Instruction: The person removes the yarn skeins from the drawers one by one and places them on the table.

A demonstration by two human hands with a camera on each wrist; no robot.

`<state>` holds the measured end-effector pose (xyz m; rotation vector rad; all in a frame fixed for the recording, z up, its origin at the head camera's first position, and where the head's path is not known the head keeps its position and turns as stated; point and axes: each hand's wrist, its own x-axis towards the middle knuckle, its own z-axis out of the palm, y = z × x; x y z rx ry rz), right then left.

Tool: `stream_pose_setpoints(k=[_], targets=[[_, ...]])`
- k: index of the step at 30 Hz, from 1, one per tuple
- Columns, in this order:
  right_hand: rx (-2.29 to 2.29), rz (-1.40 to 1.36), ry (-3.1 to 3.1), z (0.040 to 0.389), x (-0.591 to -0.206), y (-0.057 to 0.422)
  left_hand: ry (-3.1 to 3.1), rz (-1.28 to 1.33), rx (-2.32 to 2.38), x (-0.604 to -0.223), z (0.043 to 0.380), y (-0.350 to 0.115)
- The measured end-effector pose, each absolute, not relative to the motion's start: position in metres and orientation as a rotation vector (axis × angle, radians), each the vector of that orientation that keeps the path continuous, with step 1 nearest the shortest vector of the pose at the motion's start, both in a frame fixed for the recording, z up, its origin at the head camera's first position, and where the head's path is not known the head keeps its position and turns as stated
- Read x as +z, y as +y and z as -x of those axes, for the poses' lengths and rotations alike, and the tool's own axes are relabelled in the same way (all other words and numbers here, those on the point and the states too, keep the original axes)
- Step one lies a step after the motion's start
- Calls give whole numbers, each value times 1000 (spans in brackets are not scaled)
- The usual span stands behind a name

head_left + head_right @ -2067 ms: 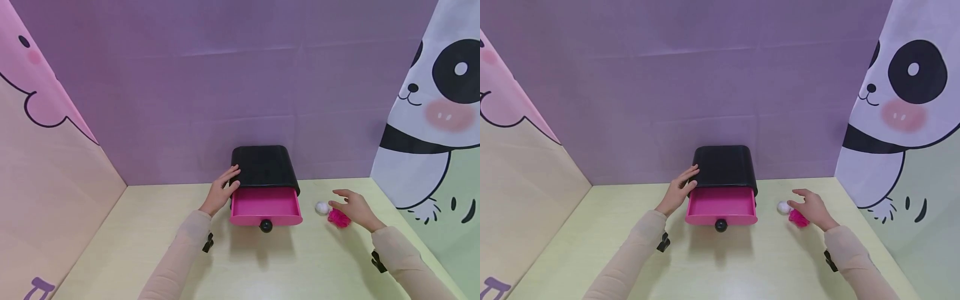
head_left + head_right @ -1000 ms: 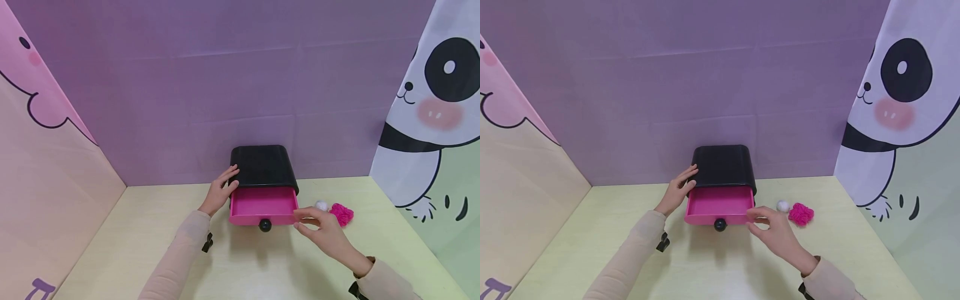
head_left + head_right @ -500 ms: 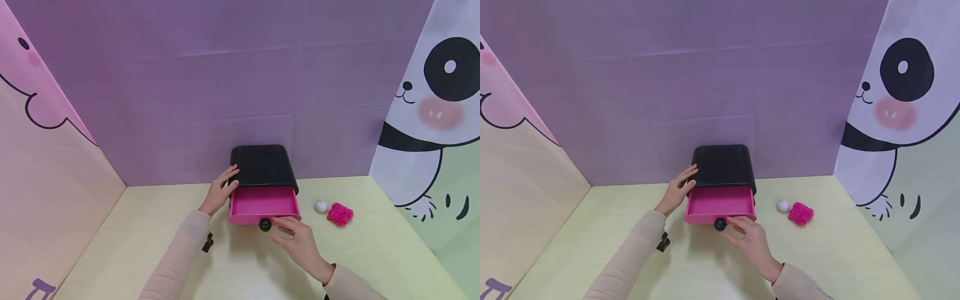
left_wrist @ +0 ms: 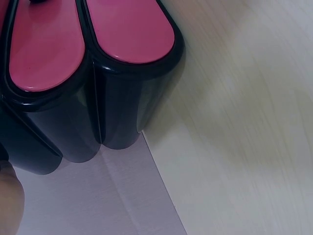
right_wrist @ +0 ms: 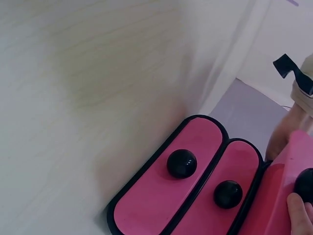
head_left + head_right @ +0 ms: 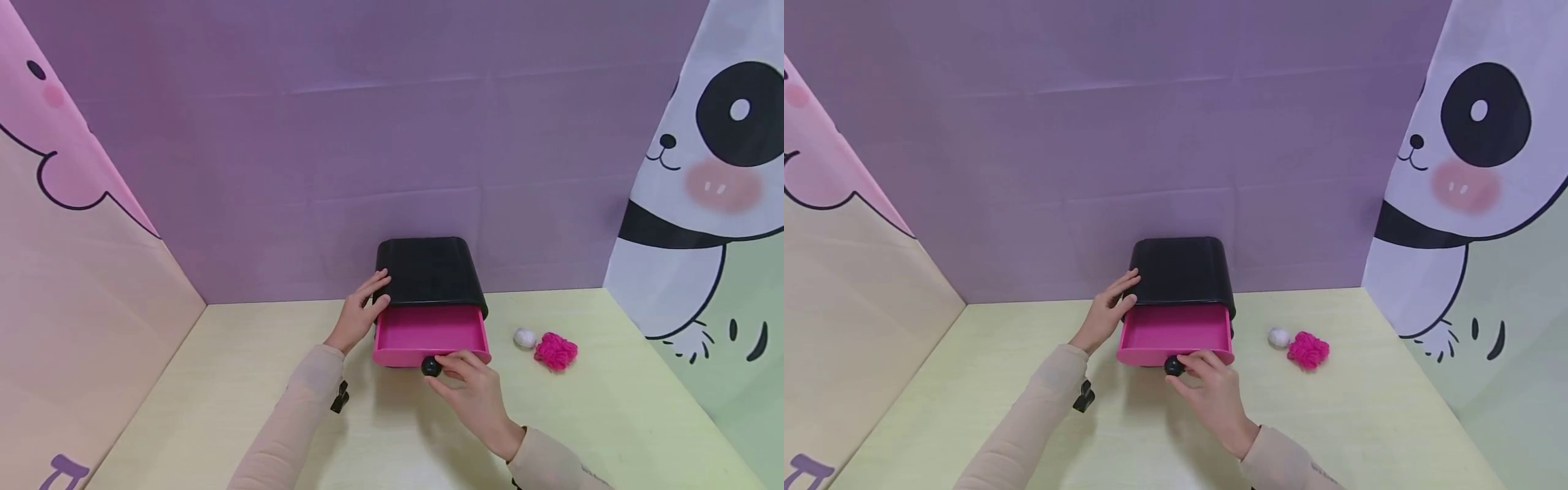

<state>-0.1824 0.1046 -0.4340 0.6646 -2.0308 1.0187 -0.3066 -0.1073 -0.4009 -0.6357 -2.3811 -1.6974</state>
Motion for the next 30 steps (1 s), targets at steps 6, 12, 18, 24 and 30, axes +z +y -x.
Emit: stream_pose_setpoints(k=[6, 12, 18, 24, 30], targets=[[1055, -601, -2080, 183, -427, 102, -2410, 641, -1718, -377, 287, -104], [1093, -569, -2099, 188, -419, 103, -2438, 628, -1701, -371, 281, -104], [1165, -487, -2180, 197, -418, 104, -2450, 640, -1681, -372, 282, -105], [1387, -336, -2199, 207, -420, 102, -2437, 658, -1698, -388, 296, -107], [1597, -265, -2147, 217, -426, 100, -2410, 654, -1675, -405, 309, -108]])
